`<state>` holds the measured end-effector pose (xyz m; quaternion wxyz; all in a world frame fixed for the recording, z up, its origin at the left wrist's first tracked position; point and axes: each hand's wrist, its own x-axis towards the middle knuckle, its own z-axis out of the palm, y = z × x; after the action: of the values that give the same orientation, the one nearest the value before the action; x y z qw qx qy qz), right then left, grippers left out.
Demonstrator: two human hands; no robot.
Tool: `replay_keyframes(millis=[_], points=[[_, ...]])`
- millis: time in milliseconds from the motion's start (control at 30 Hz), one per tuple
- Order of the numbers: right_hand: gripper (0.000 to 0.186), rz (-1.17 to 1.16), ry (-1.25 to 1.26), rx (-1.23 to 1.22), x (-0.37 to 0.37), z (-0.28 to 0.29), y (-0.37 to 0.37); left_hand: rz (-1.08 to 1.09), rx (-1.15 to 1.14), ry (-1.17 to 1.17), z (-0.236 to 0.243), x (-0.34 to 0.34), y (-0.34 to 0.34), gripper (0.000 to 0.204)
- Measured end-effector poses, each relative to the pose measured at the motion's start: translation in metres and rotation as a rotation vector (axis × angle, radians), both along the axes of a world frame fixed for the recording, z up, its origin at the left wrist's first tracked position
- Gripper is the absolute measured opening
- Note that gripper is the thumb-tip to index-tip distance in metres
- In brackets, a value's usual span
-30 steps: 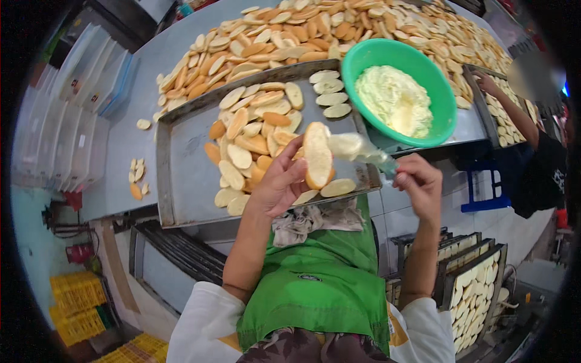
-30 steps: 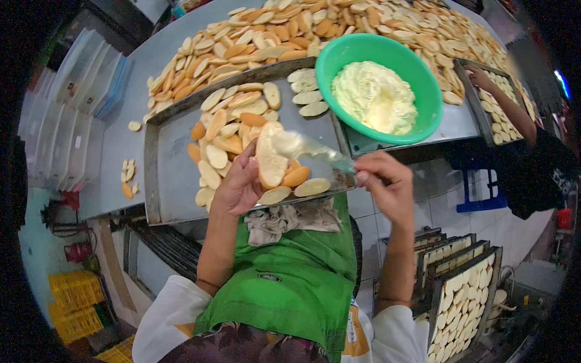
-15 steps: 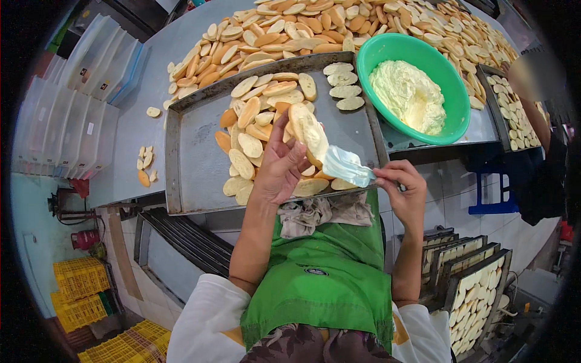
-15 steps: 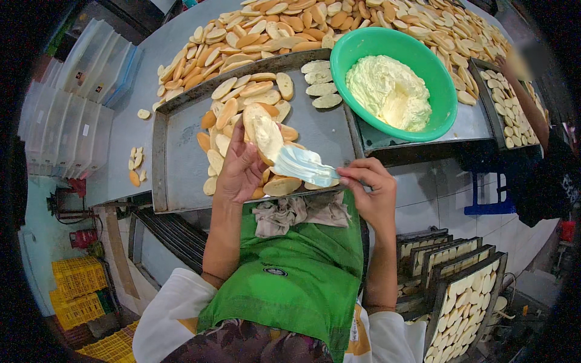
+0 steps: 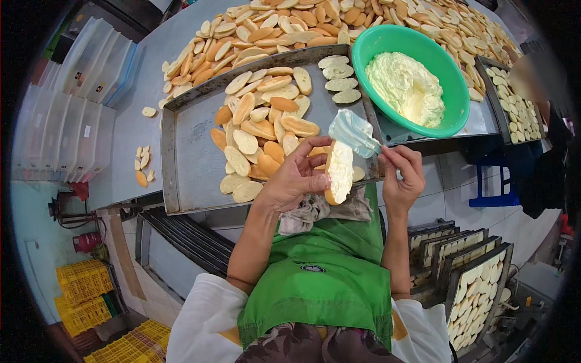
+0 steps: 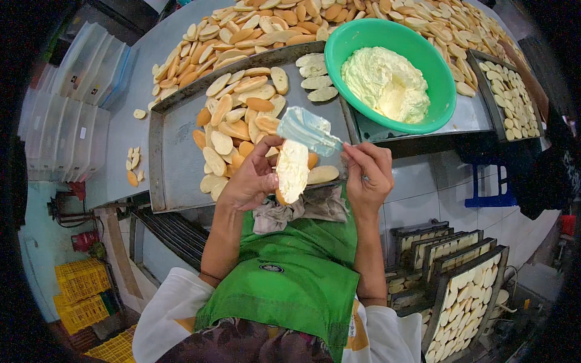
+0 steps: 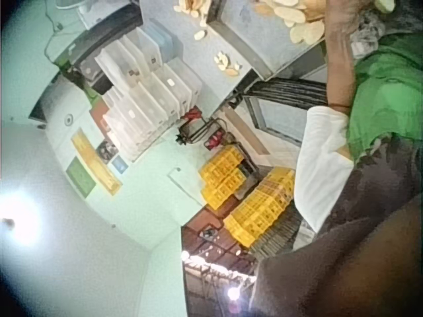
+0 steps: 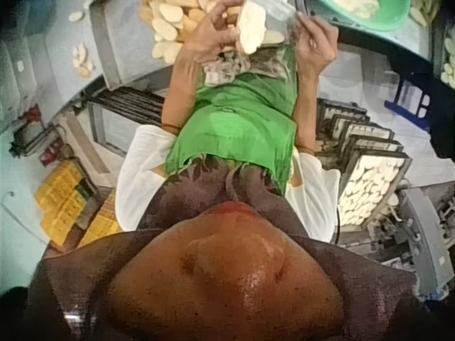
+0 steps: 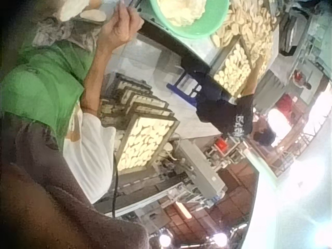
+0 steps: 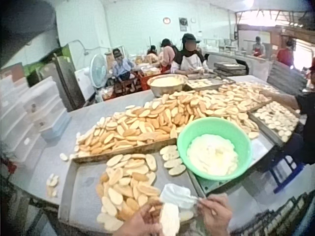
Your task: Spreading cream on sliced bread using a spatula.
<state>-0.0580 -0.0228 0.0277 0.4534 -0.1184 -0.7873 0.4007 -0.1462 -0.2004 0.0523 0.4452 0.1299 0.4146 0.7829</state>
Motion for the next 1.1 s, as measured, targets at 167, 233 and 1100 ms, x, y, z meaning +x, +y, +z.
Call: replay_keyframes(millis=[167,233,1100], points=[[0.019,0.002,0.016,-0.258,0.001,-0.009,0.005,-0.146,0.202,-0.04,-0.003,0.002,0.006,0.072],[0.015,0.052,0.062,-0.484,0.008,-0.012,0.008,-0.067,0.205,-0.156,-0.002,0.001,0.006,0.068],[0.019,-0.011,-0.172,-0.91,0.053,-0.007,0.027,-0.126,-0.853,0.811,-0.083,-0.12,0.079,0.035]])
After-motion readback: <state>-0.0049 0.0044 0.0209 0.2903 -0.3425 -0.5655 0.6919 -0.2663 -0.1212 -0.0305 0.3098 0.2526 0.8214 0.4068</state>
